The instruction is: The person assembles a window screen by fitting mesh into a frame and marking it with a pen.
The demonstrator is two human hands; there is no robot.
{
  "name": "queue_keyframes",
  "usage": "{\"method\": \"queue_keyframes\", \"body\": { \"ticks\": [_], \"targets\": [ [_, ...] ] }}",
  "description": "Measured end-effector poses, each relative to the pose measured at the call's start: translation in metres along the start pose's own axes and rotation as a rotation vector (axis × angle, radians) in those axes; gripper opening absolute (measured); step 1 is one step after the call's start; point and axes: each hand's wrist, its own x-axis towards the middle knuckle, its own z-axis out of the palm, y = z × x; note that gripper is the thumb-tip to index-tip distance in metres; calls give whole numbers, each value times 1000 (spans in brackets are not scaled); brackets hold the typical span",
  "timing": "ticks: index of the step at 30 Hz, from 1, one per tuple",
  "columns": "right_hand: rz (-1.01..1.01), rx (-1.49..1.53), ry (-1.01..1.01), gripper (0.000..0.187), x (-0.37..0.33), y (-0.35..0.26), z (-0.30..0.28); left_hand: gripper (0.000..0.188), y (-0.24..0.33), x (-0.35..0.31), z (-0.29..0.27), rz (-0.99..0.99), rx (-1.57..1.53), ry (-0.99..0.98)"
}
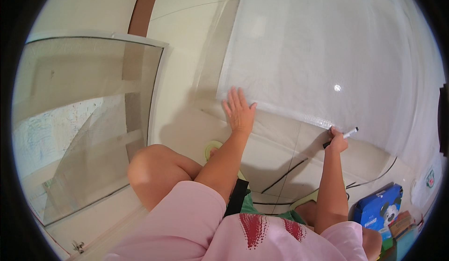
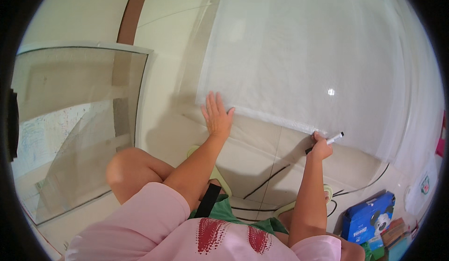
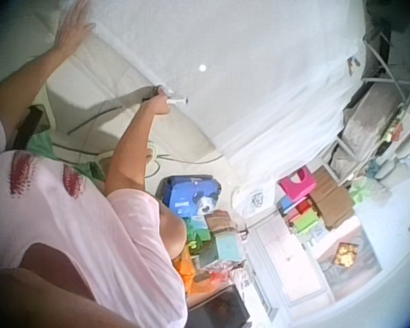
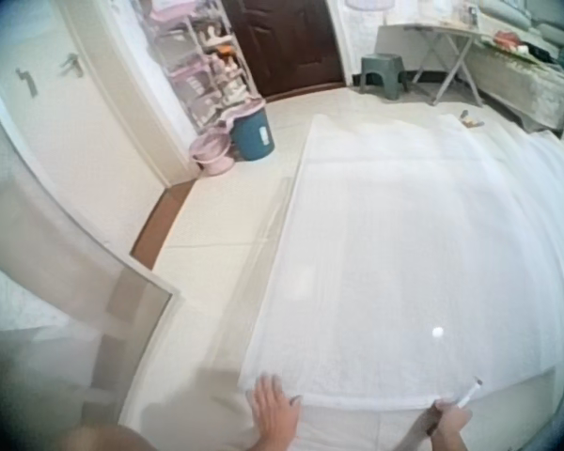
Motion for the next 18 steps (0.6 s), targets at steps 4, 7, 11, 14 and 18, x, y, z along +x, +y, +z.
{"method": "queue_keyframes", "body": {
  "ticks": [4, 7, 11, 14, 18],
  "targets": [
    [-28, -46, -18, 12, 0, 5, 1, 72, -21, -7, 9, -124, -49, -38],
    [-15, -20, 35, 12, 2, 3, 3, 69, -18, -5, 5, -141, -65, -48],
    [-40, -86, 32, 11, 5, 0, 1, 61, -19, 0, -3, -179, -83, -64],
    [-19, -48, 56, 10, -2, -1, 7, 59, -30, 1, -1, -217, -46, -3],
    [7, -58, 48, 8, 6, 1, 2, 56, -34, 5, 0, -272, -63, 53]
  ]
}}
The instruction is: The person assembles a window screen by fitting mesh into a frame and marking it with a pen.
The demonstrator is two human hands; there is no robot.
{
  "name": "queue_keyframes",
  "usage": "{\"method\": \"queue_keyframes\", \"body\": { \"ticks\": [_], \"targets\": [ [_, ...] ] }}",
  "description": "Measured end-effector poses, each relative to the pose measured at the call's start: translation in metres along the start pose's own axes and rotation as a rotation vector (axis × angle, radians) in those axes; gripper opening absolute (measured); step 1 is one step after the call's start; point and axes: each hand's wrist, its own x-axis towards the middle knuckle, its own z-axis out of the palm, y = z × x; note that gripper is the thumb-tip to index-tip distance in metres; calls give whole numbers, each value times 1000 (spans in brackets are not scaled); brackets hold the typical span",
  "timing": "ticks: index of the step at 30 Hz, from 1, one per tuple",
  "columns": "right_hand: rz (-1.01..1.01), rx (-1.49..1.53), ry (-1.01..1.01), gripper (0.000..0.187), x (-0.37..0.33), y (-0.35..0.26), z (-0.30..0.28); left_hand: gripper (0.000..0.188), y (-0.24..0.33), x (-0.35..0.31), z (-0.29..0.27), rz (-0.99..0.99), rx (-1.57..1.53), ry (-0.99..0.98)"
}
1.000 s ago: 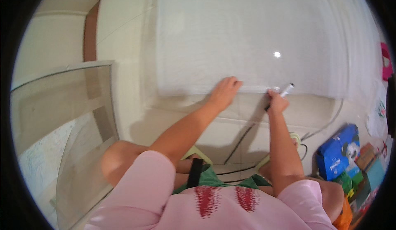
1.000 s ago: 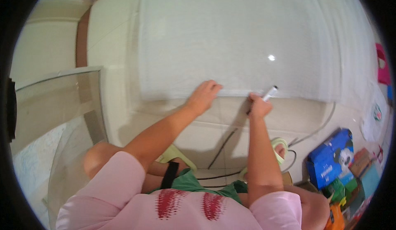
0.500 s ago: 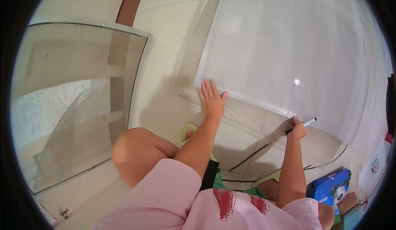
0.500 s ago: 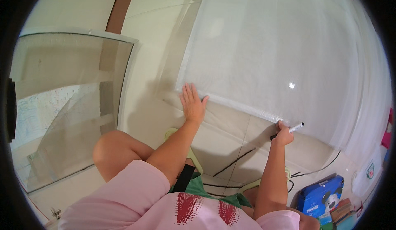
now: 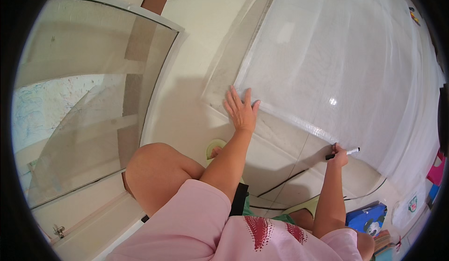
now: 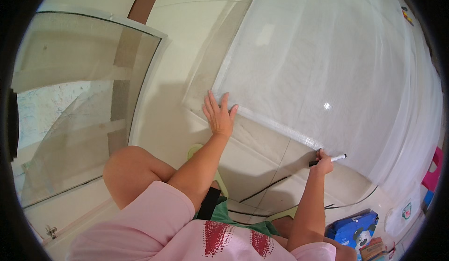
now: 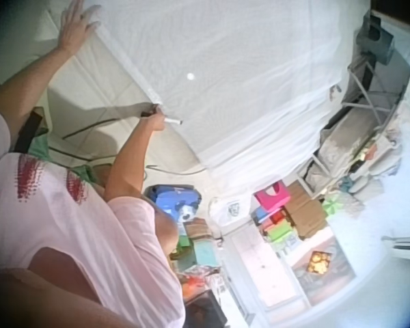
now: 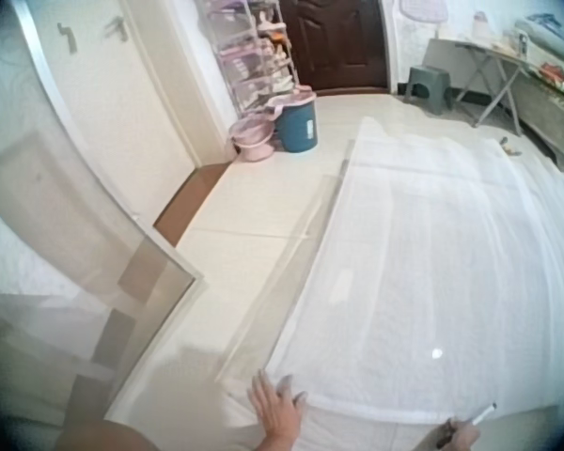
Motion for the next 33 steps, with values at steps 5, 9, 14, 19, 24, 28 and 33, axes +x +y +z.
{"method": "queue_keyframes", "body": {
  "ticks": [5, 9, 14, 19, 24, 28, 33],
  "targets": [
    [-16, 22, -2, 8, 6, 0, -3, 54, 6, 1, 1, -1, -11, 40],
    [-18, -4, 22, 8, 1, 2, 1, 53, 3, 6, -4, -2, -64, 38],
    [-3, 23, 11, 9, -2, 7, 3, 56, -17, 8, -5, -10, -78, -4],
    [-87, 2, 16, 12, 13, 0, -11, 54, -14, 10, 16, -17, -76, -4],
    [-154, -187, 115, 17, 25, 35, 7, 45, -25, 3, 32, -87, 116, 112],
    [-75, -33, 81, 15, -3, 6, 6, 48, 40, -3, 1, 451, -180, 30],
    [-85, 26, 74, 12, -12, -3, -1, 40, 127, -55, -3, 953, -385, -171]
  ]
}}
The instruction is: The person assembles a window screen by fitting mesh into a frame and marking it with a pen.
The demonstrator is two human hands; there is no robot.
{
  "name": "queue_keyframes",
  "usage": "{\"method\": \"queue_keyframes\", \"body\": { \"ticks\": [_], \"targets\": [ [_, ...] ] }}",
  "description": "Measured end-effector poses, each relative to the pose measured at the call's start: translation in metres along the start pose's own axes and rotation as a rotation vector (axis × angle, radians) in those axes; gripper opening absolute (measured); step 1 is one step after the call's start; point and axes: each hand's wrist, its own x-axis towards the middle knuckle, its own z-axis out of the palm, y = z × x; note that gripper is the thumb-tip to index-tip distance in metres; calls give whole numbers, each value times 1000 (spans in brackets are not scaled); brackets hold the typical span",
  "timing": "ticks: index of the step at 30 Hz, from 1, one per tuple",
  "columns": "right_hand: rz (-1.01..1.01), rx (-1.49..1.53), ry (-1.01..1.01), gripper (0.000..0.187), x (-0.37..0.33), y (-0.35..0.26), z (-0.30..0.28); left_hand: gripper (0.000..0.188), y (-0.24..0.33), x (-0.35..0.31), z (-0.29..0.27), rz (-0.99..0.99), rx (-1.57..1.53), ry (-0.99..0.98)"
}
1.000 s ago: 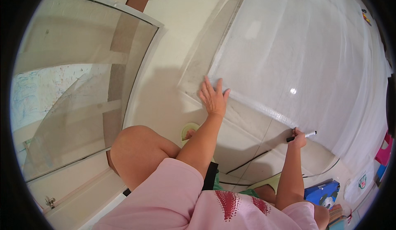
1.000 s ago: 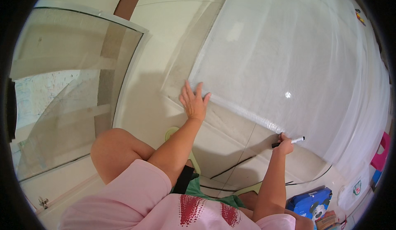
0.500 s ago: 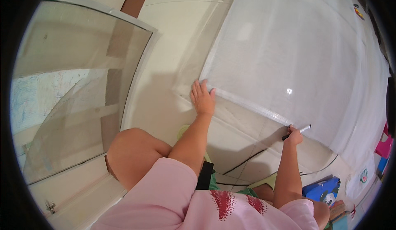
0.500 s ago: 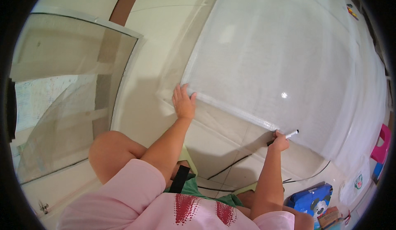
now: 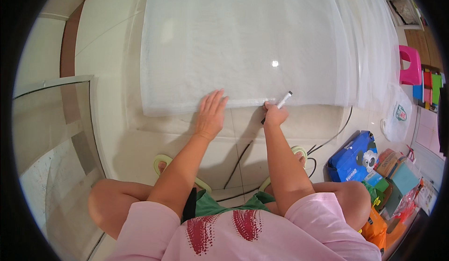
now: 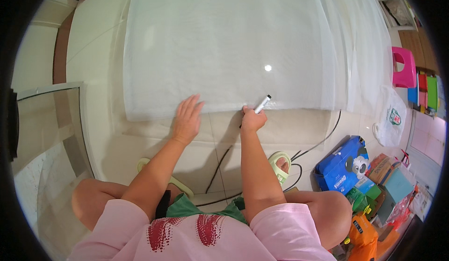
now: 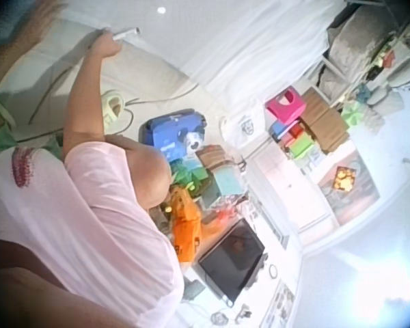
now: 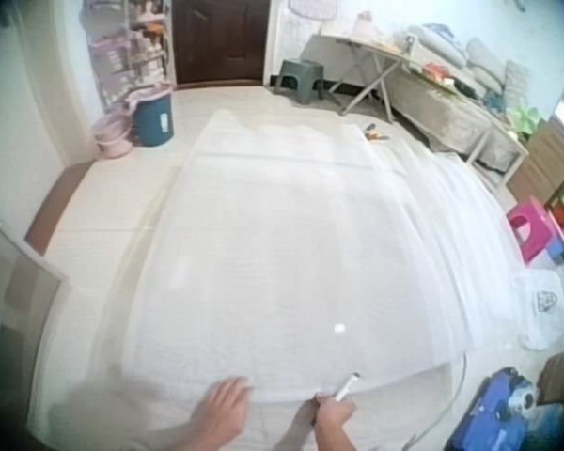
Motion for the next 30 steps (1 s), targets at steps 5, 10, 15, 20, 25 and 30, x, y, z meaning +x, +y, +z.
{"method": "queue_keyframes", "body": {
  "ticks": [5, 10, 15, 20, 25, 30],
  "targets": [
    [26, 3, -52, 11, -11, -3, 5, 35, 0, 6, 21, 6, -5, 8],
    [42, 21, -73, 12, -8, -5, 2, 32, -1, 9, 24, -5, 5, -17],
    [18, 13, -91, 12, -9, -6, 2, 28, 1, 11, 21, -61, -96, -63],
    [19, 14, -104, 12, -9, -6, 2, 29, 1, 10, 24, -92, -103, -58],
    [-23, -32, -97, 13, -7, -2, 1, 31, 1, 9, 27, -96, -97, -45],
    [-59, -15, -83, 14, -4, 5, 1, 37, -2, 8, 29, -27, -36, -19]
  ]
}}
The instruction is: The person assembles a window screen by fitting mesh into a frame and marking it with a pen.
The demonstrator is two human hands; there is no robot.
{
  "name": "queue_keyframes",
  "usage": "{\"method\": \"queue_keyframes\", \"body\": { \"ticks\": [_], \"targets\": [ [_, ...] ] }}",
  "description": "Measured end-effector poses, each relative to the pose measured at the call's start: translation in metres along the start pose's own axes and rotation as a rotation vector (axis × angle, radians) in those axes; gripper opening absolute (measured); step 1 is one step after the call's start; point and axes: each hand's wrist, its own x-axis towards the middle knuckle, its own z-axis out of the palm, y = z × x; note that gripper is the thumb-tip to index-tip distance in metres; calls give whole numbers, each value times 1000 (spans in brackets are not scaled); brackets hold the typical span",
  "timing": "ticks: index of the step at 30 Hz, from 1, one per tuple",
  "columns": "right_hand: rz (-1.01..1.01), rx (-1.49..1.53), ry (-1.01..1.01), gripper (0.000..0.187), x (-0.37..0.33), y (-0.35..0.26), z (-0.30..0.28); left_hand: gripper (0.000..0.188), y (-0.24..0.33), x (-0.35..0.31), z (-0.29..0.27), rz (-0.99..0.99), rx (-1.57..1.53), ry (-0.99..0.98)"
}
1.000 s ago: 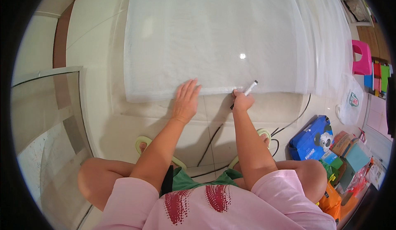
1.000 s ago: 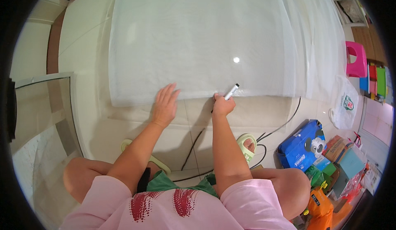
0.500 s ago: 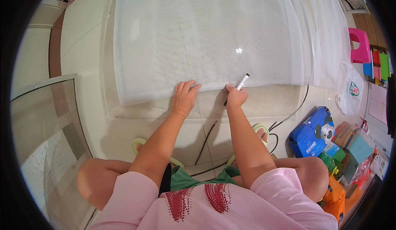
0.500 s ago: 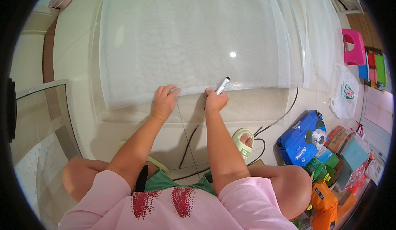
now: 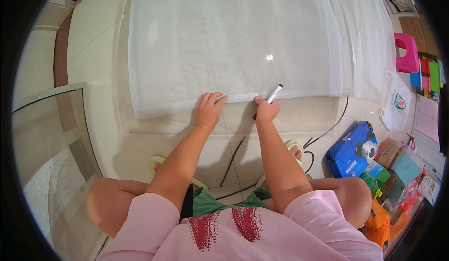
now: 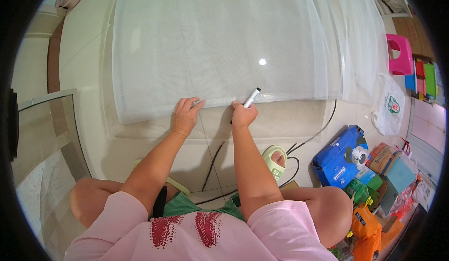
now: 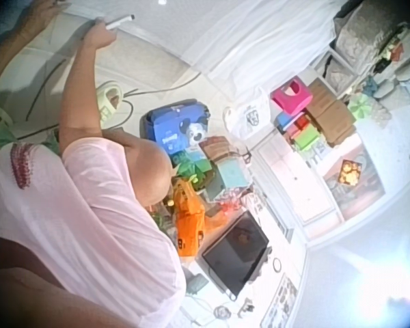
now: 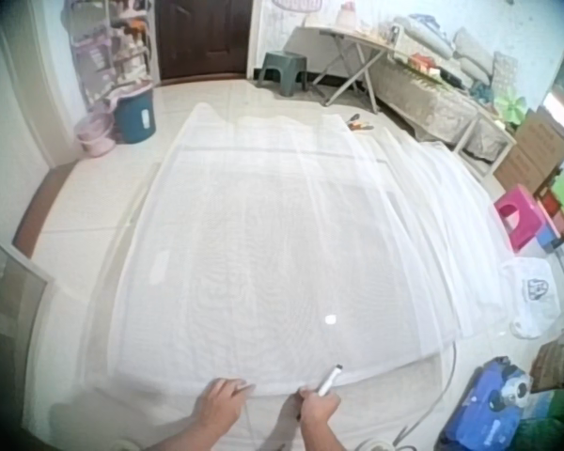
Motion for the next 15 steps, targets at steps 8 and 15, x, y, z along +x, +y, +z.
{"method": "queue_keyframes", "body": {
  "ticks": [8, 15],
  "targets": [
    [68, -94, 4, 14, -9, -10, 2, 36, -3, -4, -5, 36, 55, 8],
    [14, -3, -16, 17, 2, -1, -1, 30, 3, -2, 1, 22, 31, 47]
  ]
}}
